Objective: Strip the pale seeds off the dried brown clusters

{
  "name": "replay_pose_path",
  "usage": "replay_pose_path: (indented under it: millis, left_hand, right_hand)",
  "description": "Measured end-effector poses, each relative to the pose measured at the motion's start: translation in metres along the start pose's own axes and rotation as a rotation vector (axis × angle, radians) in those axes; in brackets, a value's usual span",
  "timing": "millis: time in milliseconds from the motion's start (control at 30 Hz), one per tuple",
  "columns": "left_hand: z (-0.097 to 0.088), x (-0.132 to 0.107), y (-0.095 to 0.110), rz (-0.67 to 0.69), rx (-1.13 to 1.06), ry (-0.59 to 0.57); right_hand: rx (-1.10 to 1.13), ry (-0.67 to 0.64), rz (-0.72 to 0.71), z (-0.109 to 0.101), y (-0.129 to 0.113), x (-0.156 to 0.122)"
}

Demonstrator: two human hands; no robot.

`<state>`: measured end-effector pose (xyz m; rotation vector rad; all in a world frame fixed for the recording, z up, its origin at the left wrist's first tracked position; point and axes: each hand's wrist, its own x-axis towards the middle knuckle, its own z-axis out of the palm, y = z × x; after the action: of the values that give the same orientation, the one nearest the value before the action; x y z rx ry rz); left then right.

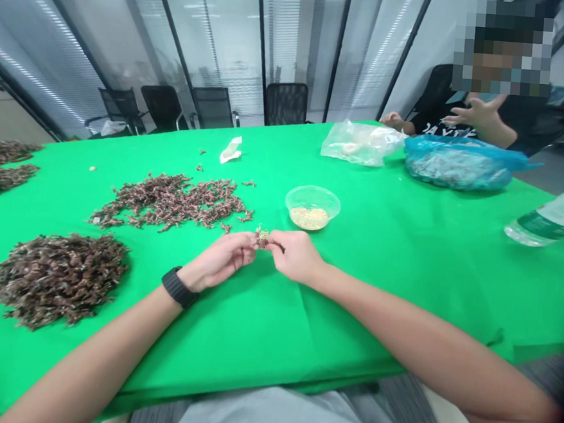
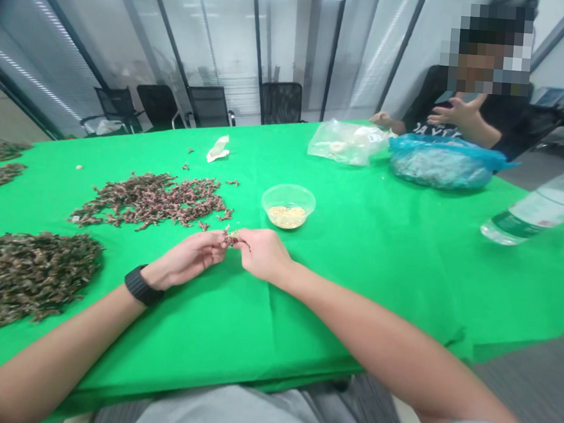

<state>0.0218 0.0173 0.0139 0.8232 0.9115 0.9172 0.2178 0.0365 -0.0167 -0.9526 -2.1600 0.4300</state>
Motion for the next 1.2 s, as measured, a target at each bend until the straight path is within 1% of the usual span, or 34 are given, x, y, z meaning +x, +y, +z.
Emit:
replay_pose_path:
  millis: [100,233,333,400,433,467,533,567,600,633,700,733,767,800,833,933,1000,1067,1200]
  left_hand:
    - [-0.002,0.001,-0.002,0.071,0.089,-0.01]
    - [-0.003,0.004,-0.008,0.262,0.301,0.065]
    - [-0.005,0.004,-0.011,0.432,0.557,0.142]
    - [-0.007,0.002,-0.01,0.579,0.771,0.185]
    - [-0.009,0.0,-0.008,0.663,0.892,0.186]
    - [-0.01,-0.001,-0.005,0.746,1.017,0.164]
    - [-0.013,-0.005,0.0,0.868,1.236,0.061]
    - [-0.014,-0.007,0.003,0.901,1.304,0.012]
    - [-0.015,-0.008,0.004,0.918,1.336,-0.013]
    - [-0.014,-0.009,0.005,0.924,1.331,-0.006]
    - [-0.012,-0.008,0.004,0.891,1.223,0.076]
    - [-0.01,-0.007,0.002,0.842,1.12,0.122]
    - [-0.008,-0.005,0.0,0.765,0.995,0.152]
    - [-0.006,-0.003,-0.003,0.666,0.852,0.157]
    - [-0.005,-0.001,-0.005,0.553,0.693,0.14]
    - [-0.002,0.003,-0.007,0.227,0.238,0.035]
    - [-0.002,0.003,-0.007,0.083,0.046,-0.002]
    - [-0.003,0.003,-0.006,0.01,-0.031,-0.01]
    - [-0.004,0.001,-0.005,-0.012,-0.048,0.002]
  right_hand:
    - [0.006,-0.012,0.008,-0.001,-0.001,0.0]
    - [0.09,-0.022,0.091,-0.001,-0.007,0.0]
    - [0.199,-0.031,0.211,0.002,-0.009,0.0]
    - [0.31,-0.072,0.303,0.004,-0.009,0.0]
    - [0.377,-0.102,0.351,0.006,-0.009,0.001]
    - [0.445,-0.134,0.396,0.007,-0.009,0.001]
    - [0.567,-0.185,0.461,0.008,-0.008,0.001]
    - [0.612,-0.2,0.479,0.008,-0.008,0.002]
    - [0.641,-0.206,0.487,0.008,-0.008,0.002]
    - [0.652,-0.199,0.484,0.007,-0.008,0.002]
    - [0.596,-0.158,0.439,0.006,-0.008,0.002]
    - [0.529,-0.127,0.398,0.005,-0.008,0.002]
    - [0.45,-0.094,0.348,0.004,-0.008,0.002]
    - [0.365,-0.065,0.295,0.003,-0.007,0.001]
    - [0.284,-0.043,0.243,0.002,-0.006,0.001]
    - [0.113,-0.021,0.126,-0.002,-0.004,0.001]
    - [0.045,-0.023,0.085,-0.003,-0.003,0.002]
    - [0.0,-0.027,0.054,-0.004,-0.003,0.002]
    - [-0.042,-0.034,0.003,-0.004,-0.002,0.001]
